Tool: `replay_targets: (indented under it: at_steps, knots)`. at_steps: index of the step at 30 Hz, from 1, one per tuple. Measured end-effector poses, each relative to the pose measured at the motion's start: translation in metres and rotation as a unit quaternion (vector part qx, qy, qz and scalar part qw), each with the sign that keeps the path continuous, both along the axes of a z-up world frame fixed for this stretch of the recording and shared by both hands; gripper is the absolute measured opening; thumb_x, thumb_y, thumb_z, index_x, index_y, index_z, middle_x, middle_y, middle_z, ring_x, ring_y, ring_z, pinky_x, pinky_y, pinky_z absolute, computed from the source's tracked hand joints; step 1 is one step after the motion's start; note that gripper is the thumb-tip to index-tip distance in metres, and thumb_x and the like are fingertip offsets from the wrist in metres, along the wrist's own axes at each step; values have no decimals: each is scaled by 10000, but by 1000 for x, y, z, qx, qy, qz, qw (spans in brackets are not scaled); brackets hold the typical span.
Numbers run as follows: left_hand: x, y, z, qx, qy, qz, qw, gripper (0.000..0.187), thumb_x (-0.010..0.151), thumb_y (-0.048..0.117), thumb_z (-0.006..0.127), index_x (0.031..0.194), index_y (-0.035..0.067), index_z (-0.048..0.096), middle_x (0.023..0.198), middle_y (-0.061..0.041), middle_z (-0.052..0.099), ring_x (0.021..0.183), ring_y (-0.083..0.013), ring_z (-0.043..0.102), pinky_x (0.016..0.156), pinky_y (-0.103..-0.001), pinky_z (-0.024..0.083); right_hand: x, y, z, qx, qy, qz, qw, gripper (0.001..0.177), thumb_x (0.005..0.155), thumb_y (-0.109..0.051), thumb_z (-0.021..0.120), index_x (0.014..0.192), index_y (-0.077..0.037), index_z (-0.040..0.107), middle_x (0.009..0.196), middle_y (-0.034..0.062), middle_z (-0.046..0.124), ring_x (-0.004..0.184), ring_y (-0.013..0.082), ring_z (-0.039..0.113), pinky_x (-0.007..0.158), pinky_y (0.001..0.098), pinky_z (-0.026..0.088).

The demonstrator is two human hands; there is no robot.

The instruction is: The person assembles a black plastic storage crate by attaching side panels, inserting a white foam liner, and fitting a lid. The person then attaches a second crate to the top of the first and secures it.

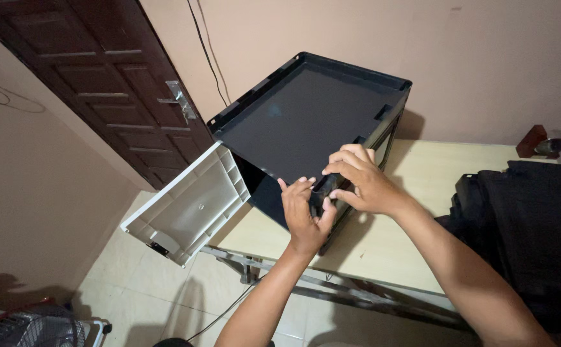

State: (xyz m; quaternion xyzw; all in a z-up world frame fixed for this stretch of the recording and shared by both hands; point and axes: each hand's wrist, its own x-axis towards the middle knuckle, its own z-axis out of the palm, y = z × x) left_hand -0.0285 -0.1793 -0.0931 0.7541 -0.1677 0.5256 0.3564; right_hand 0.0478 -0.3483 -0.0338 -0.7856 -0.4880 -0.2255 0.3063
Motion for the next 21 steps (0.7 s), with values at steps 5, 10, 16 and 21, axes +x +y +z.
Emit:
replay_targets:
  at_steps: [5,10,16,21]
  knots:
    - [2,-2,-2,-1,-7,4,1000,344,837,60,733,1118,-5,547,1221,-162,632,1238,-372,581,1256,-629,252,2,-4,-1,-1,-1,5,1000,467,744,-240,819,1158,-120,641,1230,79,592,1265,326,474,1061,479,321]
    - [-5,4,-1,16,10,0,1000,353,898,81,761,1180,2,563,1272,-154,641,1301,-366,577,1247,-612,296,0,-6,-5,16,21,7,1000,495,782,-251,822,1220,-125,631,1279,83,571,1309,339,454,1124,504,340]
    - [-29,17,7,64,94,-40,993,624,879,83,766,1430,-12,488,1521,-237,513,1484,-448,416,1244,-621,220,-19,0,-13,40,25,-39,998,676,772,-288,831,1378,-152,562,1470,90,490,1479,351,357,1207,521,280]
    - [-61,50,2,27,103,-10,994,788,857,120,785,1529,-2,392,1577,-239,440,1522,-414,376,1269,-609,171,-50,17,-47,119,0,-118,986,963,764,-374,840,1562,-118,365,1668,159,265,1562,390,220,1254,539,247]
